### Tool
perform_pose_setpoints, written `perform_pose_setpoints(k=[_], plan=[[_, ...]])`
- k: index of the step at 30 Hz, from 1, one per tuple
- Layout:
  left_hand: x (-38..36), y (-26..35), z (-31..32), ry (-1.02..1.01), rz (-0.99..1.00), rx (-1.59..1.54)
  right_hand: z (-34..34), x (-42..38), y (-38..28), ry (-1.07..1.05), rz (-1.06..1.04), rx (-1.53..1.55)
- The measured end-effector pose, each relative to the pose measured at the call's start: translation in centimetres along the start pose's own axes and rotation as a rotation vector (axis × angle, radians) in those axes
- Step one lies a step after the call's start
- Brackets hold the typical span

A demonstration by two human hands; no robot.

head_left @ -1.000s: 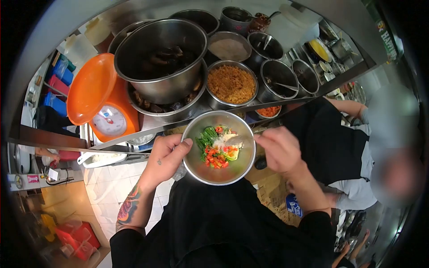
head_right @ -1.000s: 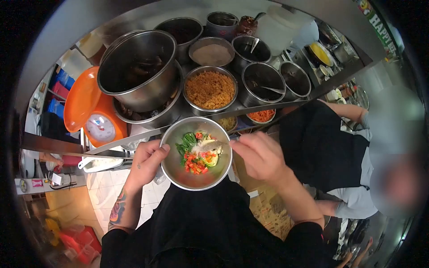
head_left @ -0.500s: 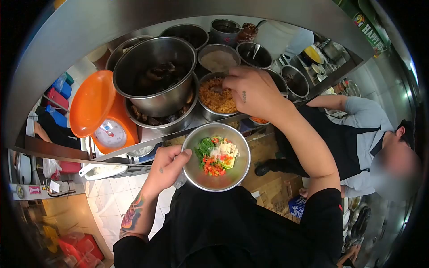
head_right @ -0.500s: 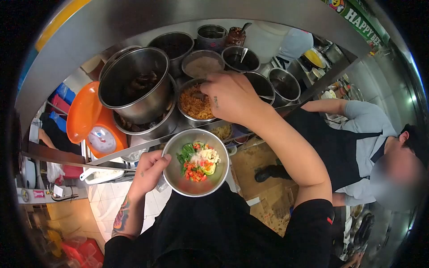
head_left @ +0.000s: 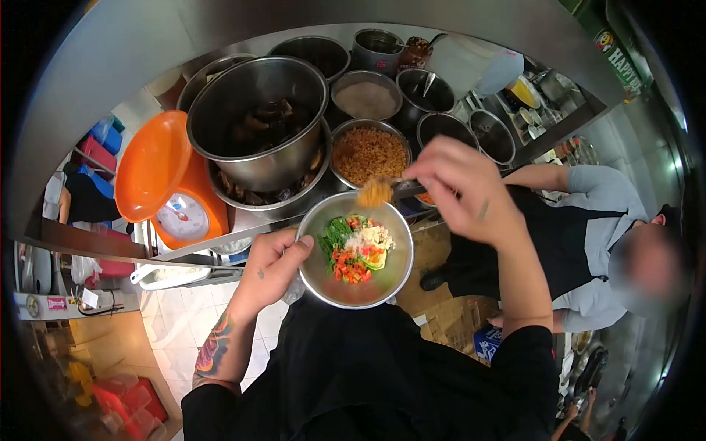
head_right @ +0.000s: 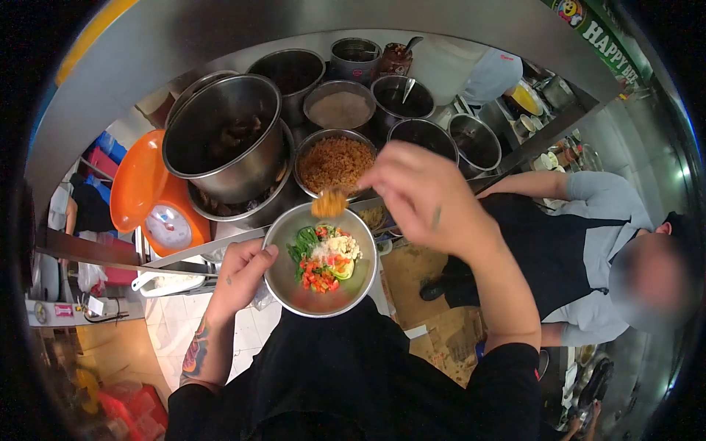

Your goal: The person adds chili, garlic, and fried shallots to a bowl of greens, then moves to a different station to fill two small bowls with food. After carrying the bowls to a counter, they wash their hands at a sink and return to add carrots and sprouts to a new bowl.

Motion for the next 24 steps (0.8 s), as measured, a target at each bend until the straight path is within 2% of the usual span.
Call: perform_pose_setpoints(k=[3,5,6,8,9,11,15,17,18,21,22,24], plan=[[0.1,0.0,0.1,0.003,-0.014,0.005,0.4,-0.3,-0.3,0.096,-0.062,-0.078],[0.4,0.1,0.3,0.019,-0.011,-0.015,-0.2,0.8,1.4,0.156,-0.092,-0.452],[0.5,0.0,0.4,0.011,-0.007,-0.005,0.3,1.3,2.4,0.164,-0.083,-0.459],[0.6,-0.6,0.3,0.014,-0.027,0.029,2.8,2.7,4.0,-0.014,-0.103,-0.539],[0.6,-0.5,0.4,0.012,-0.026,0.031,3.2,3.0,4.0,-0.012,-0.101,-0.541],[0.3,-0.1,0.4,0.012,-0.019,-0.005,5.1,3.5,4.6,-0.159,-0.064,-0.416],[0.1,-0.7,0.3,0.027,-0.035,-0.027,4.4,2.9,5.4,-0.183,0.053,-0.256],[0.3,-1.2,0.1,0.034,-0.032,-0.004,2.5,2.5,6.1,-0.017,0.047,-0.219],[0.2,-1.1,0.0,0.038,-0.031,-0.005,2.0,2.4,5.9,-0.017,0.043,-0.218],[0.1,-0.2,0.1,0.012,-0.016,0.019,-0.1,1.3,4.5,-0.048,0.213,-0.109],[0.1,0.4,0.1,0.016,-0.004,0.032,0.0,0.6,3.7,-0.052,0.211,-0.106],[0.0,0.8,0.1,0.027,0.002,0.037,-0.1,-0.4,1.1,0.039,0.065,-0.039]])
Point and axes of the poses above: each hand's wrist, its own x-axis towards the middle knuckle, its own z-axis out of the palm, y = z × x, the point moved 8 cm from there along x, towards the middle knuckle, and after that the axes turned 14 degrees about -z, right-handed, at the moved point
